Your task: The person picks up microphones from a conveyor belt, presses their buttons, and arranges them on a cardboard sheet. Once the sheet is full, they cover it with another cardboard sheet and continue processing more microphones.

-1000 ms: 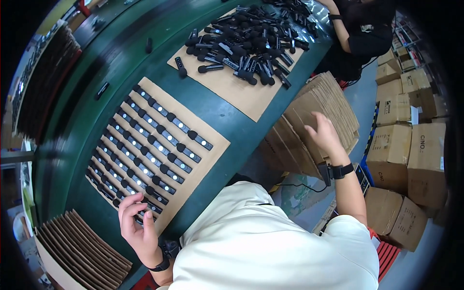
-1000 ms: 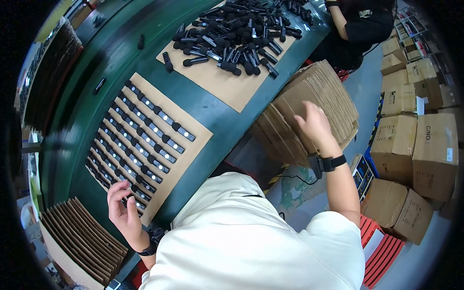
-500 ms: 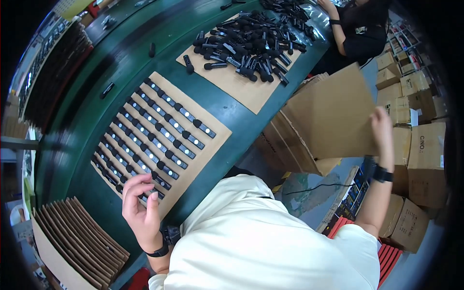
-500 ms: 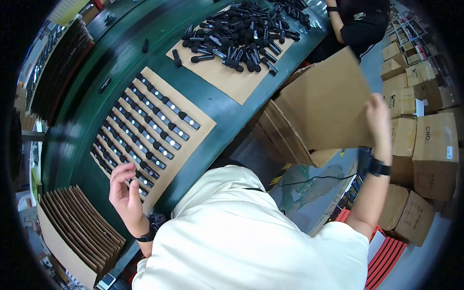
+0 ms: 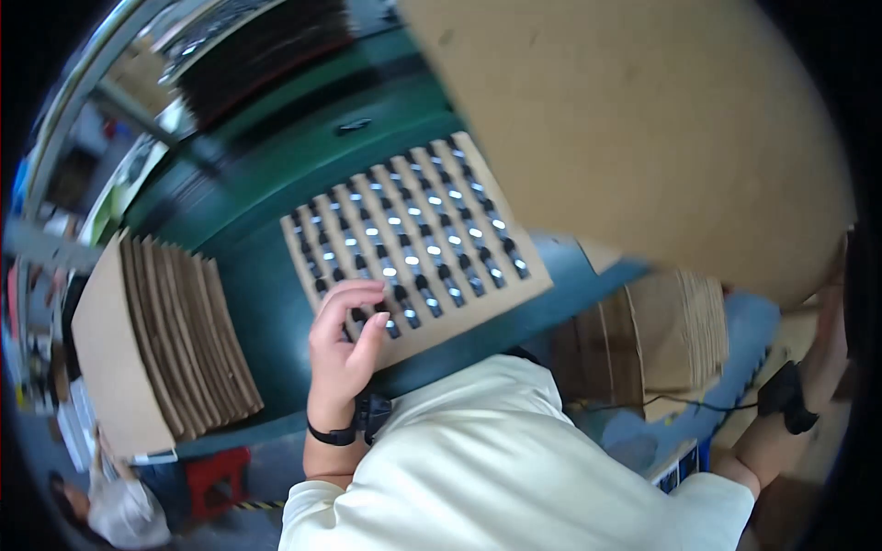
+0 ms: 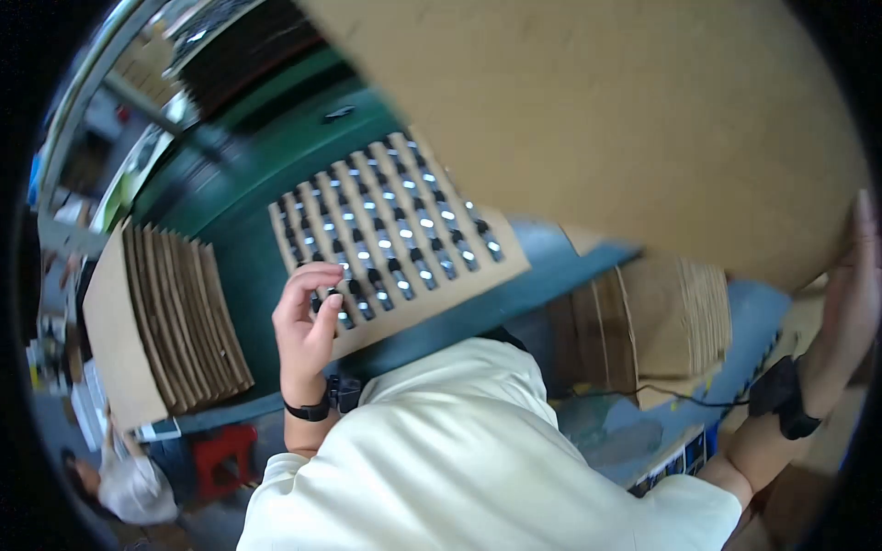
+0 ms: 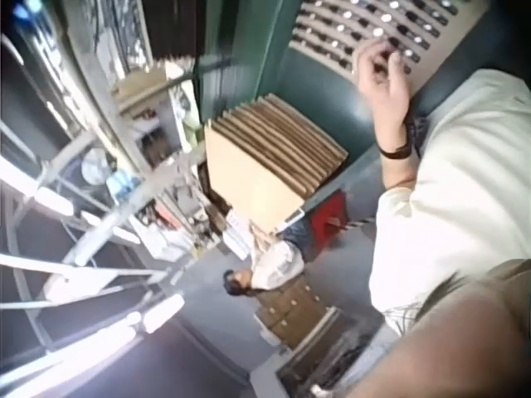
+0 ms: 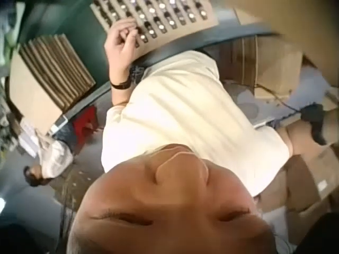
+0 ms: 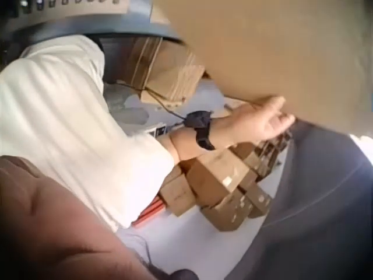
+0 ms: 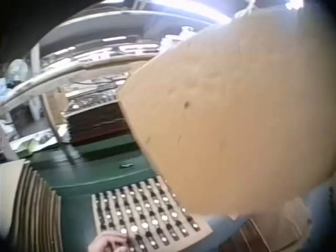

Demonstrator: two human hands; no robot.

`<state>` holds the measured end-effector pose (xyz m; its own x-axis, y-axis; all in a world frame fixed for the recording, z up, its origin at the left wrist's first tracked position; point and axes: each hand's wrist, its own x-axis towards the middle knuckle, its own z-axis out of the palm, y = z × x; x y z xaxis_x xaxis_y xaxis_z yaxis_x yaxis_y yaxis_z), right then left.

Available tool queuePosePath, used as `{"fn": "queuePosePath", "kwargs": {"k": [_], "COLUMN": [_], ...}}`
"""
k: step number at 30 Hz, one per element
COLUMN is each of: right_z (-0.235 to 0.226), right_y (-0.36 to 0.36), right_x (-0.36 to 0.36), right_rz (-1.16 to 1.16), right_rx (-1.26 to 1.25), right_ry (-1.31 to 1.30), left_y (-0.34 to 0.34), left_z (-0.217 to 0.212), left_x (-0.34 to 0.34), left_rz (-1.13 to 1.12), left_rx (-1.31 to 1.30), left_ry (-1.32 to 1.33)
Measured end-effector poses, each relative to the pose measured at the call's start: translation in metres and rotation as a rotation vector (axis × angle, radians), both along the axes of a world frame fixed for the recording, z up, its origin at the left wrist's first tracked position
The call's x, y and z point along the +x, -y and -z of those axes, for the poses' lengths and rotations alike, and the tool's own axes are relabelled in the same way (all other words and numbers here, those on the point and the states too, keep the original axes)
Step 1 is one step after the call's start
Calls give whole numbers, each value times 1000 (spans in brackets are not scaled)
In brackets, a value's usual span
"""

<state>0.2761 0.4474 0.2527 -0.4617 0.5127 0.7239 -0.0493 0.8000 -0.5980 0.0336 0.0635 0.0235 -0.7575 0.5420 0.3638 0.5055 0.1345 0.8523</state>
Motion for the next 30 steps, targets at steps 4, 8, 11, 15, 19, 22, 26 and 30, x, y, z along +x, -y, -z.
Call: {"fn": "queuePosePath", "kwargs": {"k": [4, 8, 11, 15, 19, 22, 26, 30], "right_z": [79, 147, 188, 221, 244, 246, 261, 266], "right_y": [-45, -7, 6, 15, 11, 17, 10, 8], "right_x": [-59, -144, -185, -214, -223, -227, -236, -247], "right_rz": [-369, -574, -675, -661, -742, -705, -761, -748], "right_rx": [-508, -766, -843, -822, -721, -721, -771, -717], "right_ry": [93, 381, 502, 761, 954, 1042, 1019, 1010], "left_y": [20, 41, 44, 58, 68, 69, 70, 65], "left_z": [0, -3, 6, 25, 48, 58, 65, 58], "left_x": [1, -2, -11, -33, -42, -45, -55, -60], "left_rz": [-64, 166, -185, -316, -372, -419, -446, -487], "left_rx": [468, 740, 442, 274, 140, 40, 13, -26], "left_ry": [332, 625, 527, 553, 547, 536, 518, 516]}}
